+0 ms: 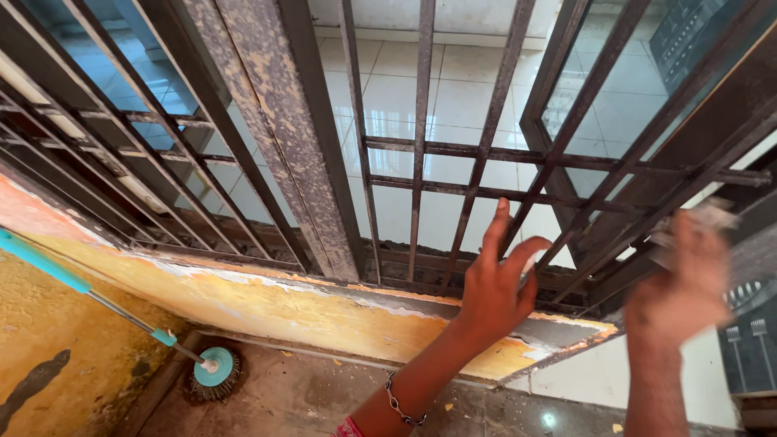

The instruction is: The person cleans a metal window grille by spraying liquid from a small bottle and wiping the bars with a cloth. The person moves along the grille, repeatedly spraying and wiping different sections of the metal bars.

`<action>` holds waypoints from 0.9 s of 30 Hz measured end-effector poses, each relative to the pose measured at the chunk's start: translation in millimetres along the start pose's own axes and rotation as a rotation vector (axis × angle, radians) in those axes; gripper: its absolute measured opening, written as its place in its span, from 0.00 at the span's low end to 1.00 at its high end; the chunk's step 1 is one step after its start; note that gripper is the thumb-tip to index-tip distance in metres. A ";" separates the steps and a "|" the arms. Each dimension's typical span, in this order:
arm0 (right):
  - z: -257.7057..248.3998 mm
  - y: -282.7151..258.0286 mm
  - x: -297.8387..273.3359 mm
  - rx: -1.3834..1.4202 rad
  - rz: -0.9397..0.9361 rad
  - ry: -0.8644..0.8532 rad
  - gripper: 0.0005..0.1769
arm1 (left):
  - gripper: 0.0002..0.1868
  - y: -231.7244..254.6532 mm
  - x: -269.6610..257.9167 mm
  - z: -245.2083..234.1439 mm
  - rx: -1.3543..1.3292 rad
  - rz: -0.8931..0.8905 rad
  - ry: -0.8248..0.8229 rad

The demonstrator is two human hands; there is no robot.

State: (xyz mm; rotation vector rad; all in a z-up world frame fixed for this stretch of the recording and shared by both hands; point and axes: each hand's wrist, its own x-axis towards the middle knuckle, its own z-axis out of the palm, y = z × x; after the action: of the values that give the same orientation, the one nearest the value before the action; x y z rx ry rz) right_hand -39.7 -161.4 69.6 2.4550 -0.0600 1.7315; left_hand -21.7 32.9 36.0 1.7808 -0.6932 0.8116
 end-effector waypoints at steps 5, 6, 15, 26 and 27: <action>19.8 6.2 -9.6 0.188 0.158 -0.354 0.43 | 0.25 -4.2 2.6 2.8 -0.040 0.051 0.022; 18.5 13.5 -15.2 0.111 0.126 -0.441 0.45 | 0.24 -2.8 -1.5 2.7 -0.059 0.025 0.018; 1.5 28.0 -7.9 -0.044 0.131 -0.542 0.40 | 0.22 -1.4 -3.7 8.1 -0.097 -0.026 0.151; -14.7 31.0 -13.9 0.375 0.048 -0.203 0.18 | 0.27 -3.7 -0.5 3.4 -0.130 -0.130 0.080; -13.5 23.9 -14.3 0.444 0.097 -0.200 0.19 | 0.28 -5.0 0.4 2.9 -0.121 -0.113 0.079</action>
State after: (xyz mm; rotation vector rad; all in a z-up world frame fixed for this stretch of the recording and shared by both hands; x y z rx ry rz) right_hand -59.9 -183.9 62.8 2.9815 0.2117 1.6767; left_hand -17.0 31.7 32.8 1.6545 -0.5725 0.7433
